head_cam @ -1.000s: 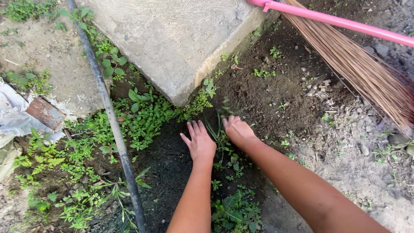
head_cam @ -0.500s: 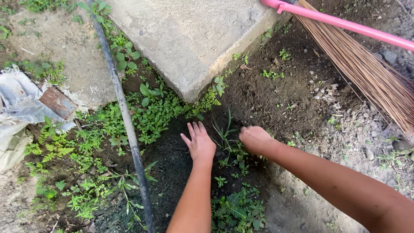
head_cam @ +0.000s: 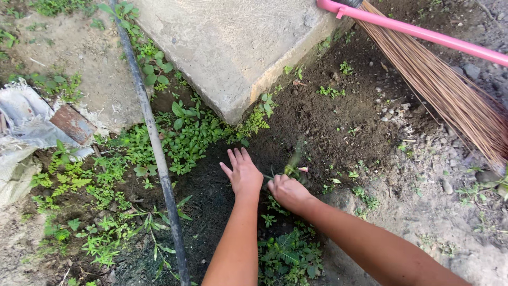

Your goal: The person sweeps debris into a dustpan and pulls weeds by hand from the ground near a concrete structure.

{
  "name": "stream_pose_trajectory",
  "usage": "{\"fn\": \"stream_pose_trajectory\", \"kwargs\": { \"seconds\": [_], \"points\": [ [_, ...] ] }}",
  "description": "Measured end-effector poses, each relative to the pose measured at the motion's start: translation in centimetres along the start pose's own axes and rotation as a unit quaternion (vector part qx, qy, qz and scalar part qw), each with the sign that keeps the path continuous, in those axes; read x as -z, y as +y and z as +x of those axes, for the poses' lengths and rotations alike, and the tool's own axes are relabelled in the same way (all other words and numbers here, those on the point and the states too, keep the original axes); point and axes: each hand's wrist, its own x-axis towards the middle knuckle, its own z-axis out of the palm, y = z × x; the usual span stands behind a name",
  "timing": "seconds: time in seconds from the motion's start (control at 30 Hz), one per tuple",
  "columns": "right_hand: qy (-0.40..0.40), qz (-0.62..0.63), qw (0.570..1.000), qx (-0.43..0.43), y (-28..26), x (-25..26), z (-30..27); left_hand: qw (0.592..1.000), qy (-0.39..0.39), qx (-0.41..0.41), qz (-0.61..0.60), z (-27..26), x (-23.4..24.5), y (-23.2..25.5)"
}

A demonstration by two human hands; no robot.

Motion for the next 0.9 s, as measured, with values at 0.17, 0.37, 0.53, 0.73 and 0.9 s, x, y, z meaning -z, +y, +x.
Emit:
{"fn": "stream_pose_trajectory", "kwargs": {
  "seconds": [0.17, 0.37, 0.53, 0.73, 0.9],
  "points": [
    [-0.029, 0.158, 0.987, -0.023, 1.6, -1.4, 1.4, 0.999, -0.035, -0.001, -0.001, -0.1, 0.8, 0.8],
    [-0.162, 0.232, 0.952, -0.114, 4.1, 1.2, 1.1, 1.0, -0.025, 0.008, -0.01, -0.2, 0.3, 0.3],
    [-0.25, 0.289, 0.878, -0.288, 10.7, 6.2, -0.4, 0.998, -0.052, 0.026, -0.006, 0.0, 0.7, 0.6],
    [-0.16, 0.299, 0.922, -0.188, 8.5, 6.8, -3.5, 0.998, -0.055, 0.001, -0.013, -0.3, 0.6, 3.1],
    [-0.009, 0.273, 0.958, -0.083, 3.4, 3.8, -5.9, 0.999, -0.052, 0.0, -0.013, -0.6, 0.4, 3.6]
  ]
}}
